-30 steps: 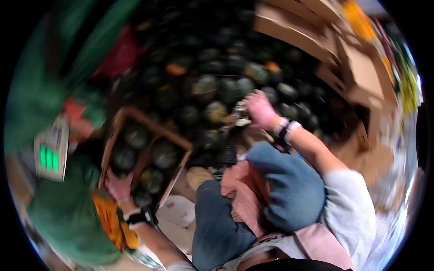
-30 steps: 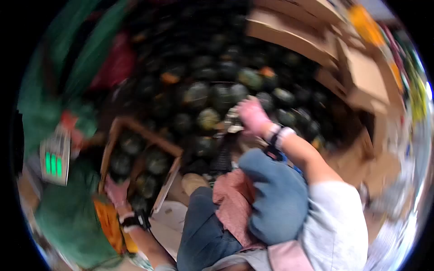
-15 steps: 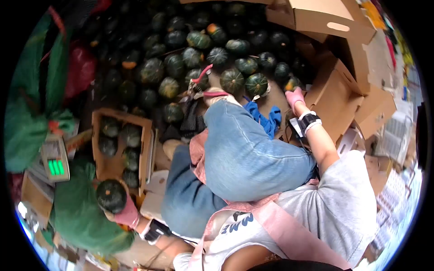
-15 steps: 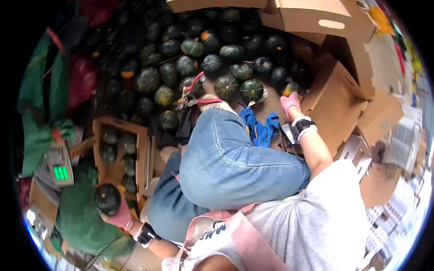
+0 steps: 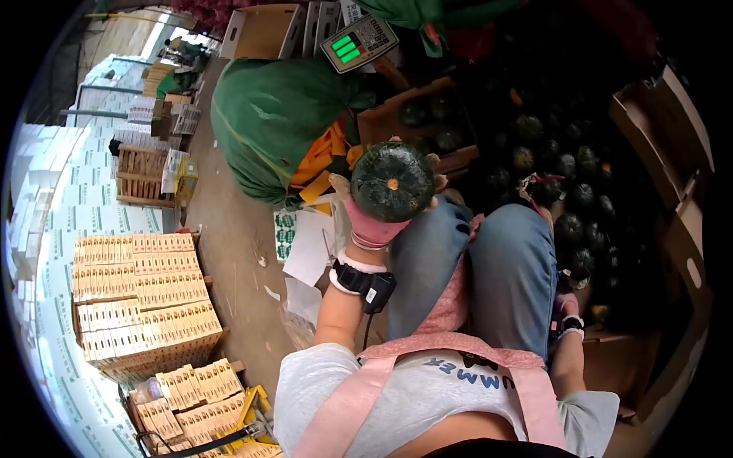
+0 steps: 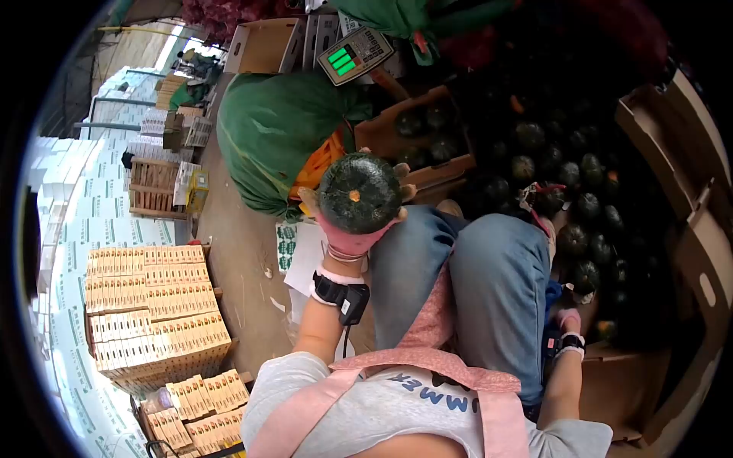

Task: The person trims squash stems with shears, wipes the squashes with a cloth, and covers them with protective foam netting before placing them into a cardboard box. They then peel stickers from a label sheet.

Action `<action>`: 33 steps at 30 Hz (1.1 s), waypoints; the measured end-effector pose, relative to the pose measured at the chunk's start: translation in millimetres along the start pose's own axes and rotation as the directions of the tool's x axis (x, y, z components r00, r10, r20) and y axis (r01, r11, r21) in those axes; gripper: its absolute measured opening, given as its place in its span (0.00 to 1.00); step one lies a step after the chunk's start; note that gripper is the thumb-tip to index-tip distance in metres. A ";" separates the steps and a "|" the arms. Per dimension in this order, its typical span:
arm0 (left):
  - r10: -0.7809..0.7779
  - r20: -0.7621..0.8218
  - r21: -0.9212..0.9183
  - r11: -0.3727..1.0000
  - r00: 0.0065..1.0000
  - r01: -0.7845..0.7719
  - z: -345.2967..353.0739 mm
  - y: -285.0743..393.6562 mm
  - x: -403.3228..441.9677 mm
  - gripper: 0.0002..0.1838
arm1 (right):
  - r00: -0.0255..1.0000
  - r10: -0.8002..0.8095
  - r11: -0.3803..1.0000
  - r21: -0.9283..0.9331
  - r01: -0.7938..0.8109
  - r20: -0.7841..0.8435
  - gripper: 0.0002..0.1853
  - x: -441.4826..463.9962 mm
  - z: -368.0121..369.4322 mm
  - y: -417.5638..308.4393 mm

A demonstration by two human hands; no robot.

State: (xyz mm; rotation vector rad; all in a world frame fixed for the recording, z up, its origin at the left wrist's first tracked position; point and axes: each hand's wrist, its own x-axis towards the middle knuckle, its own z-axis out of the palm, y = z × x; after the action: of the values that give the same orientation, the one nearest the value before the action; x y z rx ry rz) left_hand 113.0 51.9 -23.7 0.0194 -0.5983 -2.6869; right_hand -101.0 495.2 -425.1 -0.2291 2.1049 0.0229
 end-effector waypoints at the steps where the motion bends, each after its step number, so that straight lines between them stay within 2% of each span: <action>1: -0.001 0.010 0.009 1.000 1.000 0.001 4.9 -4.0 -2.1 0.54 | 0.998 -0.040 0.994 0.101 0.045 -0.052 0.17 -39.9 -33.6 -18.7; 2: -0.002 0.009 0.001 1.000 1.000 0.002 7.2 -4.5 -1.9 0.54 | 0.992 -0.079 0.976 0.195 0.098 -0.103 0.18 -81.0 -68.1 -39.0; 3: 0.000 0.011 -0.009 1.000 1.000 0.000 8.7 -7.1 -2.2 0.54 | 0.972 -0.181 0.938 0.271 0.217 -0.152 0.18 -53.9 -61.8 -11.2; 4: 0.018 0.021 -0.104 0.994 1.000 -0.016 10.4 -10.4 -3.5 0.55 | 0.925 -0.315 0.874 0.314 0.370 -0.214 0.16 -105.5 -97.8 -27.5; 5: 0.021 0.017 -0.124 0.992 1.000 -0.019 13.2 -12.8 -4.7 0.55 | 0.866 -0.402 0.647 0.578 0.498 -0.296 0.11 -125.7 -108.2 -24.5; 6: 0.023 0.017 -0.143 0.990 1.000 -0.020 16.9 -15.0 -5.4 0.55 | 0.831 -0.422 0.471 0.695 0.543 -0.363 0.12 -169.8 -130.9 -38.1; 7: 0.023 0.019 -0.161 0.987 1.000 -0.020 19.6 -17.4 -5.7 0.56 | 0.758 -0.512 0.241 0.780 0.578 -0.404 0.15 -204.2 -151.6 -50.4; 8: 0.015 0.022 -0.145 0.989 1.000 -0.012 21.3 -19.5 -5.2 0.56 | 0.818 -0.417 0.069 0.883 0.463 -0.396 0.19 -264.1 -175.3 -74.3; 9: 0.007 0.026 -0.130 0.992 1.000 -0.004 23.0 -21.6 -5.4 0.56 | 0.698 -0.509 -0.130 0.847 0.516 -0.504 0.23 -275.7 -184.6 -74.0; 10: -0.002 0.031 -0.114 0.993 1.000 0.005 24.6 -23.9 -5.1 0.56 | 0.599 -0.537 -0.229 0.786 0.574 -0.594 0.27 -302.1 -199.6 -86.7; 11: -0.012 0.067 -0.111 0.994 0.998 0.020 24.5 -27.6 -2.1 0.56 | 0.516 -0.532 -0.284 0.715 0.639 -0.672 0.26 -324.3 -210.2 -105.3; 12: -0.022 0.104 -0.107 0.994 0.994 0.034 25.5 -31.5 0.4 0.56 | 0.424 -0.508 -0.282 0.610 0.741 -0.750 0.26 -345.8 -215.3 -128.6; 13: -0.033 0.144 -0.101 0.994 0.989 0.048 26.6 -35.7 4.0 0.56 | 0.311 -0.480 -0.202 0.448 0.871 -0.820 0.25 -364.8 -218.1 -156.8; 14: -0.031 0.296 -0.120 0.990 0.955 0.069 27.4 -41.2 9.8 0.57 | 0.145 -0.467 -0.056 0.193 0.979 -0.872 0.24 -382.0 -215.8 -186.6; 15: 0.007 0.197 -0.044 0.999 0.980 0.002 33.3 -47.4 12.3 0.58 | -0.067 -0.482 0.125 -0.144 0.982 -0.874 0.24 -395.0 -209.7 -216.3; 16: 0.056 0.098 0.038 0.997 0.994 -0.060 43.3 -53.7 11.7 0.58 | -0.235 -0.512 0.201 -0.381 0.903 -0.826 0.23 -403.1 -201.4 -243.1; 17: 0.117 0.001 0.126 0.985 0.993 -0.116 49.8 -58.1 8.9 0.59 | -0.463 -0.562 0.014 -0.568 0.823 -0.685 0.16 -396.1 -197.6 -263.5; 18: 0.167 0.004 0.342 0.926 0.986 -0.158 39.3 -52.8 3.0 0.60 | -0.657 -0.571 -0.186 -0.702 0.688 -0.493 0.09 -389.3 -193.8 -284.0; 19: 0.266 0.065 0.610 0.752 0.962 -0.250 25.1 -52.2 1.0 0.51 | -0.707 -0.547 -0.279 -0.699 0.659 -0.448 0.08 -396.5 -183.8 -315.9; 20: 0.342 0.151 0.810 0.495 0.927 -0.314 7.8 -52.4 -0.5 0.43 | -0.704 -0.575 -0.189 -0.769 0.611 -0.418 0.07 -394.0 -171.4 -325.5; 21: 0.386 0.254 0.921 0.184 0.887 -0.344 -9.2 -53.6 -1.0 0.36 | -0.695 -0.605 -0.100 -0.829 0.551 -0.389 0.07 -390.5 -161.3 -332.1; 22: 0.396 0.365 0.931 -0.146 0.842 -0.335 -19.4 -54.9 0.0 0.28 | -0.682 -0.570 -0.064 -0.803 0.593 -0.458 0.08 -386.1 -158.8 -341.9; 23: 0.367 0.471 0.841 -0.460 0.802 -0.284 -27.7 -56.8 0.7 0.20 | -0.664 -0.529 -0.030 -0.771 0.636 -0.528 0.11 -383.5 -159.8 -351.2; 25: 0.484 0.408 0.909 -0.294 0.774 -0.295 -11.1 -61.1 -0.6 0.19 | -0.590 -0.487 0.040 -0.692 0.721 -0.643 0.11 -392.7 -162.4 -364.4; 26: 0.539 0.300 0.911 0.083 0.787 -0.404 -11.5 -61.8 1.6 0.20 | -0.537 -0.471 0.082 -0.640 0.764 -0.700 0.11 -395.7 -164.9 -370.9; 27: 0.550 0.187 0.765 0.439 0.814 -0.472 -12.4 -60.3 7.2 0.22 | -0.482 -0.447 0.121 -0.585 0.802 -0.754 0.11 -397.9 -168.3 -376.7; 29: 0.492 0.064 0.499 0.738 0.868 -0.454 -11.2 -56.7 16.8 0.24 | -0.312 -0.452 0.230 -0.447 0.864 -0.835 0.11 -407.8 -177.3 -383.4; 33: 0.374 -0.023 0.501 0.806 0.927 -0.313 9.3 -54.0 24.9 0.21 | -0.169 -0.504 0.316 -0.363 0.877 -0.847 0.09 -407.9 -188.1 -389.9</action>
State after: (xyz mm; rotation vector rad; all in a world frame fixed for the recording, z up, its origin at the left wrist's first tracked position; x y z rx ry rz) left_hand 69.3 91.4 -35.8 0.1914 -1.1145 -2.1032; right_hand 11.7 154.8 49.4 -1.5725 2.5448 -1.6125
